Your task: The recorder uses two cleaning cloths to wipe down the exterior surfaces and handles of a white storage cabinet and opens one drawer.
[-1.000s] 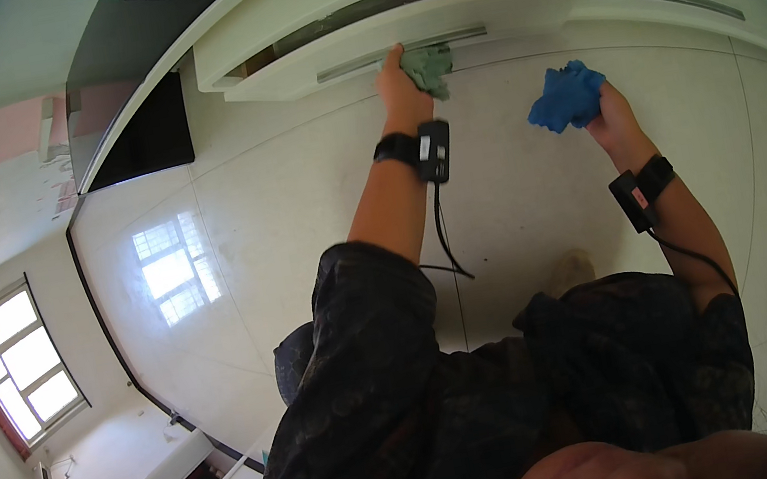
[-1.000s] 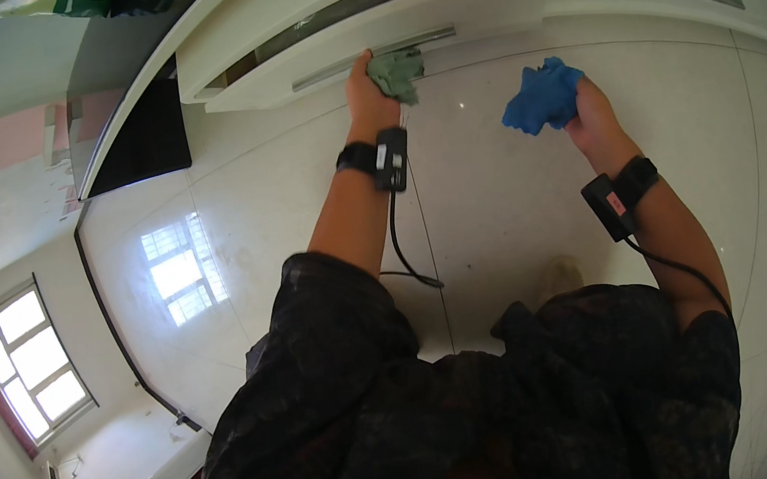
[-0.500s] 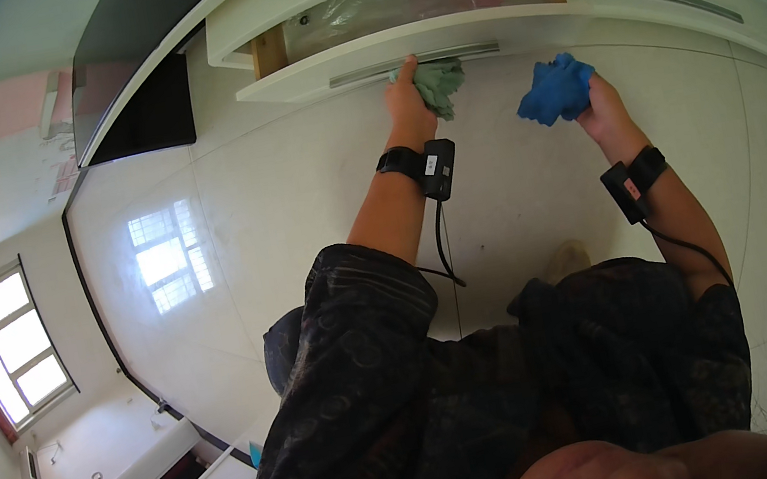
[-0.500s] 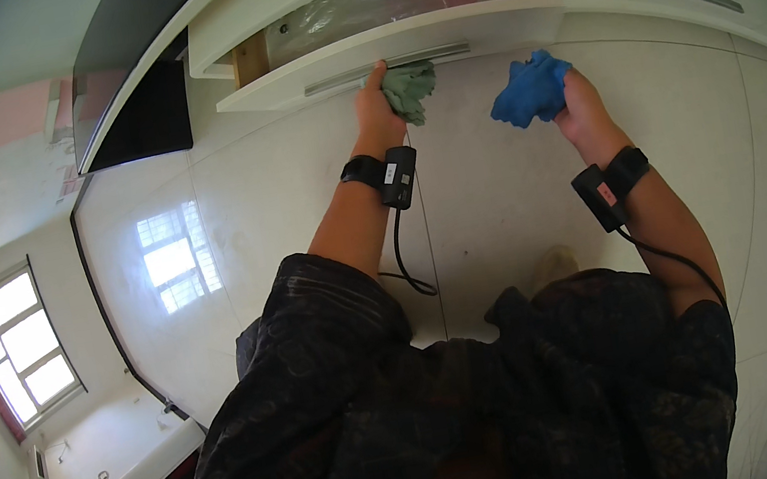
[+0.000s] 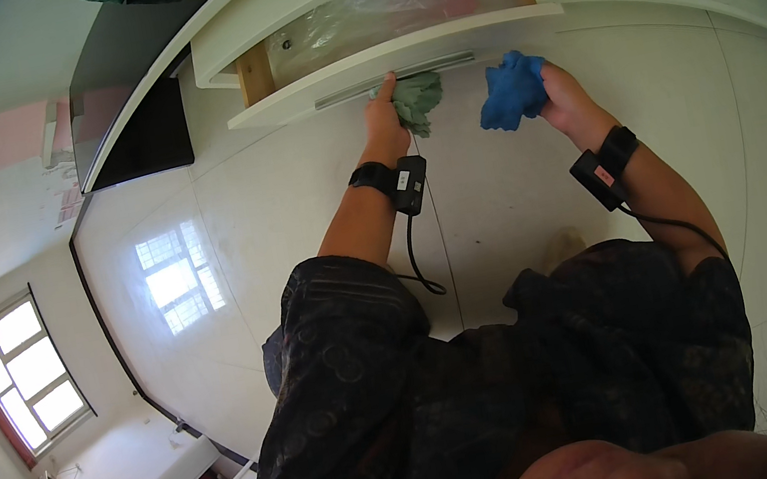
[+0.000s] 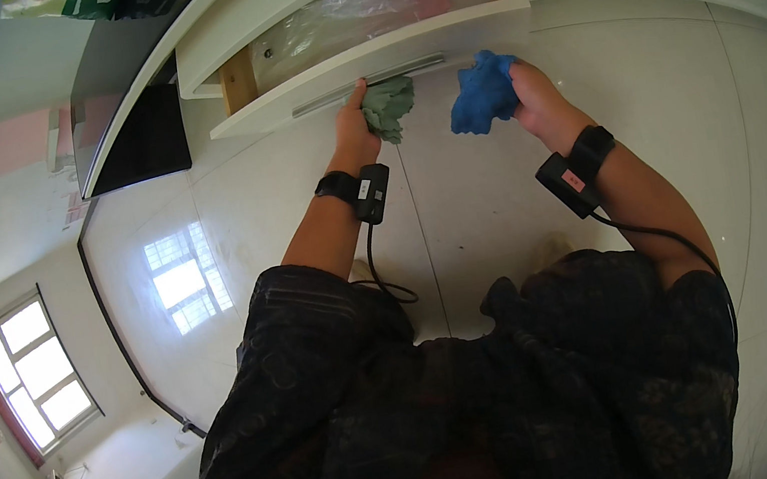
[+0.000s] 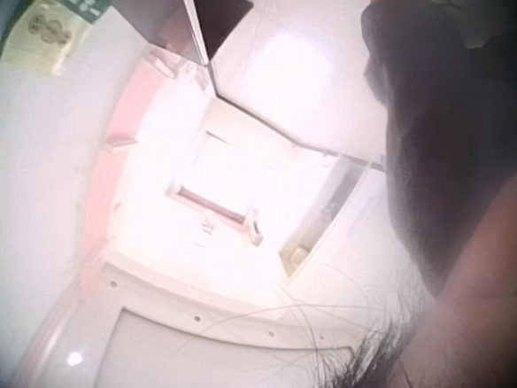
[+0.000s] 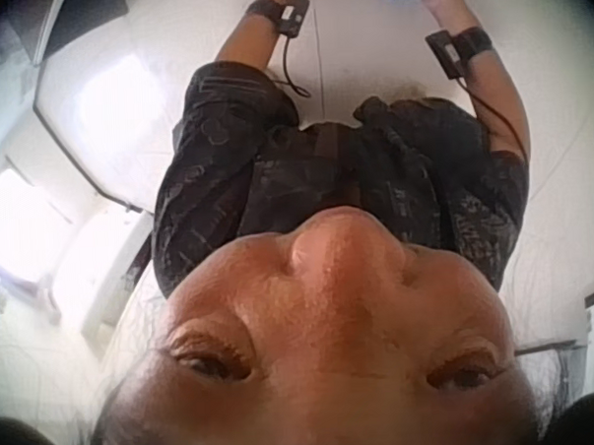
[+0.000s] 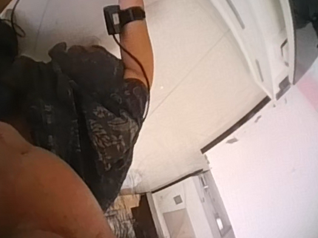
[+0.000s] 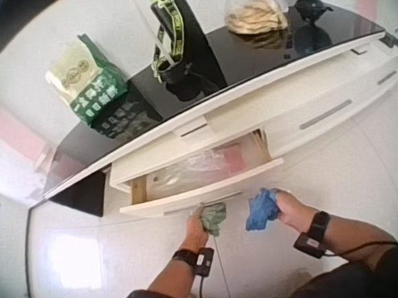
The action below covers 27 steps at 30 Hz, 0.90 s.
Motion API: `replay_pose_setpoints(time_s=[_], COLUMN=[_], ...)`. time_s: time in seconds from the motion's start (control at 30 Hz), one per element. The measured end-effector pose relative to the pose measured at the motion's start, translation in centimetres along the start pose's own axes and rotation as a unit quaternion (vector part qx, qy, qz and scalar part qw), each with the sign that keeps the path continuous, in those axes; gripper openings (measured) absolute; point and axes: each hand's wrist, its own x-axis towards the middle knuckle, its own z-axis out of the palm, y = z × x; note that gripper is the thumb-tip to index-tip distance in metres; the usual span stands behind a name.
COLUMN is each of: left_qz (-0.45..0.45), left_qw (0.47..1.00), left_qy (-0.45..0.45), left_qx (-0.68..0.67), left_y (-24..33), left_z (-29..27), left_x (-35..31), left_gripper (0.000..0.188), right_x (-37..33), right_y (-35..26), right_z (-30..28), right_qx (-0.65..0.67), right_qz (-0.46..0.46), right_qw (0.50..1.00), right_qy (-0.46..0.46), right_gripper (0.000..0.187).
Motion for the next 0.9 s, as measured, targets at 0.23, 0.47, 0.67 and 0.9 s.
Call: replay_pose_setpoints(time_s=[0.23, 0.47, 0.67, 0.9], left_qz=[0.037, 0.044, 0.038, 0.036], left_qw=[0.999, 0.999, 0.999, 0.999], left_qy=[0.010, 0.022, -0.011, 0.007], left_qx=[-0.003, -0.014, -0.010, 0.002], left_y=[0.0, 0.3, 0.8, 1.4], left_z=[0.3, 1.1, 1.1, 2.0], left_x=[0.3, 1.0, 2.1, 2.5], left_gripper=[0.040, 0.041, 0.044, 0.038], right_x=[0.6, 0.8, 0.1, -0.7], right_y=[0.4, 0.5, 0.2, -0.1], right_z=[-1.2, -2.1, -1.5, -0.5], right_qx=[-0.001, -0.039, -0.040, -0.058], right_qz=[-0.007, 0.002, 0.007, 0.018], right_qw=[1.000, 0.999, 0.998, 0.995], right_qy=[0.012, 0.007, 0.048, 0.075], right_gripper=[0.031, 0.030, 0.028, 0.029])
